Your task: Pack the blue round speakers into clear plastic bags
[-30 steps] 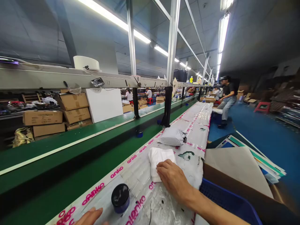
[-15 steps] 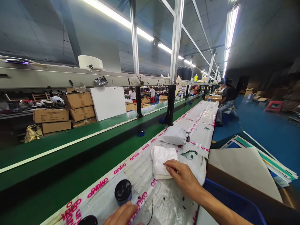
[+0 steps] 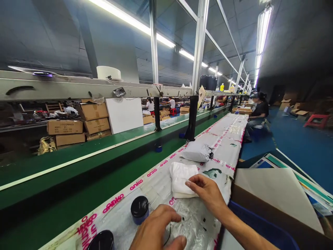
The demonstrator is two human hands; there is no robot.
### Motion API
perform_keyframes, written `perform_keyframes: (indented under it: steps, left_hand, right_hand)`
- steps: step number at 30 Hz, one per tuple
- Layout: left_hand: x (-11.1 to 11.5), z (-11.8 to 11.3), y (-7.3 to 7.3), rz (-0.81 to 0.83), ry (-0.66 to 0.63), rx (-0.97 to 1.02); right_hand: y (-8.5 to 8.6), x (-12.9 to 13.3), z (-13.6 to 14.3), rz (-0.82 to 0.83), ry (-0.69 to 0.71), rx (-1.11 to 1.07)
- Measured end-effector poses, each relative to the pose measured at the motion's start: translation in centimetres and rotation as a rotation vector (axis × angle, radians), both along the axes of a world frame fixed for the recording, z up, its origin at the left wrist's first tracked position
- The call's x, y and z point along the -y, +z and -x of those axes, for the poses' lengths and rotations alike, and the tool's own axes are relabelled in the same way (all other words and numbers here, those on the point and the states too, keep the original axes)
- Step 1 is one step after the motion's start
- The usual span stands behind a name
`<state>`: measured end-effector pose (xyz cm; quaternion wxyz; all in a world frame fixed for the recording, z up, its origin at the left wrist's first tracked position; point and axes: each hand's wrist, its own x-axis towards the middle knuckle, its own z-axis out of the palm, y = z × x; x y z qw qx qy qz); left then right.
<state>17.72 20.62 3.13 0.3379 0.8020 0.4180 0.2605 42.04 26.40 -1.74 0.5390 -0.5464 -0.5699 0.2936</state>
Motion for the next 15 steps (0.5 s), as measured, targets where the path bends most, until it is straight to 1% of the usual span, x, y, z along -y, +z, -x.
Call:
perform_keyframes:
  steps: [3,5,8,10,11,13,15]
  left_hand:
    - [-0.6,-2.1,0.6,0.175,0.108,0.048]
    - [-0.9,-3.3,1.0,0.264,0.150,0.135]
    - [-1.3,-4.2,1.2,0.300,0.172,0.294]
    - [-1.5,-4.0,1.3,0.283,0.204,0.372]
    - [-1.5,-3.7,1.4,0.274,0.222,0.395]
    - [-1.4,-2.9,1.5,0.270,0.262,0.417]
    - [-1.0,-1.9,1.8,0.289,0.271,0.423]
  right_hand:
    - [1.2,0.8,0.7,0.031,0.079,-0.107]
    - [2.0,1.7,1.2,0.064,0.153,-0.184]
    - [3.2,3.1,2.4,0.144,0.273,-0.372]
    - [3.8,3.8,3.3,0.181,0.326,-0.465]
    - [4.0,4.1,3.9,0.185,0.344,-0.478]
    - [4.3,4.3,5.0,0.175,0.389,-0.489]
    - [4.5,4.3,6.1,0.174,0.451,-0.523]
